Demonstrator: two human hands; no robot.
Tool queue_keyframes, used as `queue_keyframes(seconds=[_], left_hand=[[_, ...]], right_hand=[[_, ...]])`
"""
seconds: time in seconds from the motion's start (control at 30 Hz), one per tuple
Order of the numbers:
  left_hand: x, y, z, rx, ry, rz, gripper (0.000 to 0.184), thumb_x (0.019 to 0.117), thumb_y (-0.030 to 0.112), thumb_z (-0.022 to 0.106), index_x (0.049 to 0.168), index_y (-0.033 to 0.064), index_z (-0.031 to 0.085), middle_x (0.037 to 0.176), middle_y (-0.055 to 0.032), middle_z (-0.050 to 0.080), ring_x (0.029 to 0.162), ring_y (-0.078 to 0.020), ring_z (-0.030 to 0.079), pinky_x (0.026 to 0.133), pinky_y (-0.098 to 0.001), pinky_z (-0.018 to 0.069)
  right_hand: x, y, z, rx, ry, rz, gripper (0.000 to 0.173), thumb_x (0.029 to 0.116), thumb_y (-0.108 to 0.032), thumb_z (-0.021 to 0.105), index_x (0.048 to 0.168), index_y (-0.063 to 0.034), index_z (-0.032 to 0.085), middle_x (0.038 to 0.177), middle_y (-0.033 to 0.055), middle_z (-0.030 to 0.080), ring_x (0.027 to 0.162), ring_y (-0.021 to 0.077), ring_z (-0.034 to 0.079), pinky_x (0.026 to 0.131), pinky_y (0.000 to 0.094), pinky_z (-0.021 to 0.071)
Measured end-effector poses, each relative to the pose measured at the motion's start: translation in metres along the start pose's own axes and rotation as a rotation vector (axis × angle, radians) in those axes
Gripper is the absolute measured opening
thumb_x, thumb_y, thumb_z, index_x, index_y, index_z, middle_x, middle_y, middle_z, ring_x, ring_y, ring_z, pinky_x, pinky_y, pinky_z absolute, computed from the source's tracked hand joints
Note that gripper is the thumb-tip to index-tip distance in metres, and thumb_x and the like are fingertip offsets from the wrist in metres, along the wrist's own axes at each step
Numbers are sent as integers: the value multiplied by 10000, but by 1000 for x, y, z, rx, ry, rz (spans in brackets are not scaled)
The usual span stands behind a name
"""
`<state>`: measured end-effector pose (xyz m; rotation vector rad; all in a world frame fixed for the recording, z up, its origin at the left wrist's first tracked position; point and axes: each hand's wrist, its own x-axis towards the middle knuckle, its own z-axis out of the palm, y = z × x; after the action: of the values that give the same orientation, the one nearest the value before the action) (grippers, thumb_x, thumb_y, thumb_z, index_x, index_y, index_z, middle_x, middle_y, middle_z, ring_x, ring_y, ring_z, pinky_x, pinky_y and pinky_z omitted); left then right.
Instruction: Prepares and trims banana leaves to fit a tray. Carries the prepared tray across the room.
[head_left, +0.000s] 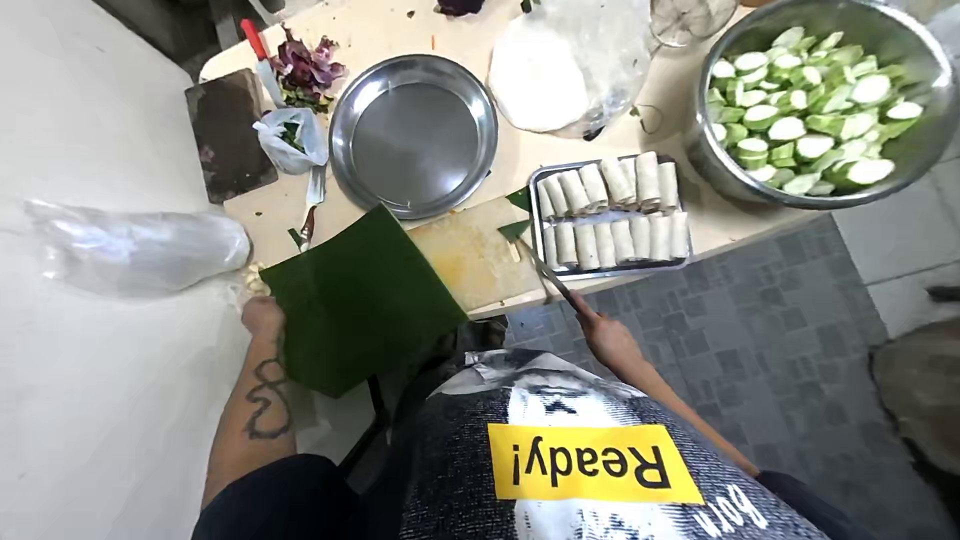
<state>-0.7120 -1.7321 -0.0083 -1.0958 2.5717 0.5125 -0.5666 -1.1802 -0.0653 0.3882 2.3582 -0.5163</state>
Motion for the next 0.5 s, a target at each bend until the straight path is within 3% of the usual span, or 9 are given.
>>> queue_keyframes(seconds=[0.2, 0.27, 0.3, 0.37, 0.43, 0.5], left_hand=[[-9, 20, 5, -28, 86, 61, 390, 1111, 160, 398, 1368, -100, 532, 1359, -382, 549, 1299, -530, 529, 1075, -646, 413], [-13, 17, 17, -44, 165, 128, 452, 1066, 93, 472, 1474, -88, 396, 1497, -391, 391, 1375, -537, 442, 1118, -604, 408], [-17, 16, 27, -43, 162, 234, 560, 1023, 54, 527, 1527, -89, 327, 1559, -398, 294, 1427, -553, 362, 1157, -608, 362], [-28, 20, 65, 74, 2, 500, 741, 957, 76, 664, 1575, -65, 279, 1622, -376, 194, 1496, -549, 241, 1206, -640, 273], [-47, 32, 120, 288, -232, 686, 865, 945, 320, 733, 1617, 34, 269, 1693, -275, 91, 1562, -476, 94, 1220, -670, 172], [-71, 53, 159, 429, -455, 753, 942, 963, 504, 672, 1655, 103, 172, 1723, -193, -29, 1587, -405, -47, 1229, -676, 68]], right_hand=[[13, -49, -8, 116, 118, -171, 530, 1137, -240, 358, 1653, -171, 261, 1182, 303, 689, 1036, 499, 691, 939, 625, 517], [13, -62, -3, 228, 140, -229, 543, 1132, -227, 383, 1642, -88, 257, 1215, 291, 692, 1018, 474, 708, 942, 606, 525], [15, -67, 1, 274, 143, -231, 547, 1131, -237, 391, 1638, -77, 261, 1187, 285, 697, 982, 454, 712, 926, 595, 531], [19, -72, 8, 326, 146, -227, 539, 1128, -243, 401, 1623, -60, 290, 1091, 272, 706, 897, 407, 711, 878, 564, 543], [20, -77, 13, 350, 131, -199, 530, 1128, -243, 402, 1616, -63, 302, 1068, 262, 703, 875, 387, 705, 858, 550, 547], [15, -79, 16, 369, 122, -159, 527, 1129, -250, 399, 1614, -66, 306, 1083, 269, 697, 889, 397, 700, 862, 555, 544]])
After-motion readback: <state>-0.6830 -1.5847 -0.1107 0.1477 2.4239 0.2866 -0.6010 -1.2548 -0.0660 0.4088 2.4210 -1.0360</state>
